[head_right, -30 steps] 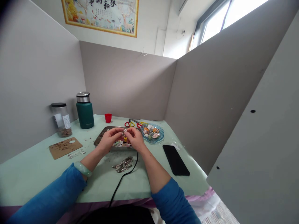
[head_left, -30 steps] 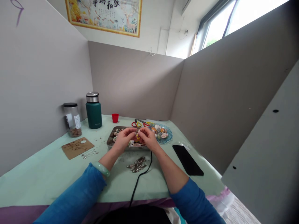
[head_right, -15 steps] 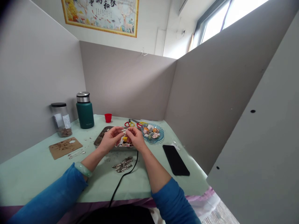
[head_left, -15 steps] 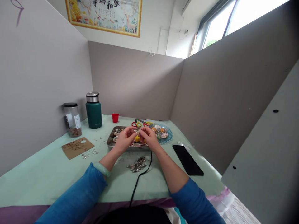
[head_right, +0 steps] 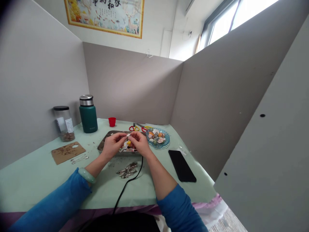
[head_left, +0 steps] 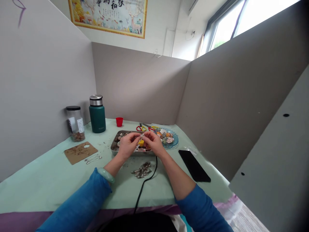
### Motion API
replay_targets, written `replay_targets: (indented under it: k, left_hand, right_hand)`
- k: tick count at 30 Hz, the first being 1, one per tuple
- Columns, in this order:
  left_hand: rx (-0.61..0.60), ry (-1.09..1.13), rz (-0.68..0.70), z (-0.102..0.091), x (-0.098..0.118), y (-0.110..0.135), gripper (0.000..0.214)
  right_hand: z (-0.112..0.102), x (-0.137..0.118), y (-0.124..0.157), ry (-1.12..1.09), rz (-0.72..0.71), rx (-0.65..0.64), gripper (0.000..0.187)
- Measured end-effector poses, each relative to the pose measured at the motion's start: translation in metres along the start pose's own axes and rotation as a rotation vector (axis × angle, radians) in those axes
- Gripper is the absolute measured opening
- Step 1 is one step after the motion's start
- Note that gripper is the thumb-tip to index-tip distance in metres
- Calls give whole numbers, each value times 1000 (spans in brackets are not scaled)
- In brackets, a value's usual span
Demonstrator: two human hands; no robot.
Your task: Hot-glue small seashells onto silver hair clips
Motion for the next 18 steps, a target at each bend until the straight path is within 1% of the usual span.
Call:
replay_targets:
  k: [3, 11, 18]
  left_hand:
    - [-9, 30, -16, 2, -3, 0, 19]
    - [0, 37, 19, 4, -9, -1, 18]
    - [13, 62, 32, 4, -9, -2, 19]
  right_hand:
    - [0, 0, -1, -19, -15, 0, 36]
    - [-1, 1, -1, -30, -30, 8, 34]
    - [0, 0, -1, -25, -10, 13, 35]
Point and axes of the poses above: each hand's wrist, its own y-axis away from the middle knuckle, its own z-axis out of the palm, x = y × z, the point moved 6 cm from there along -y, towards the middle knuckle, and after that the axes turned 8 degrees about -y, right-handed, at the moved point
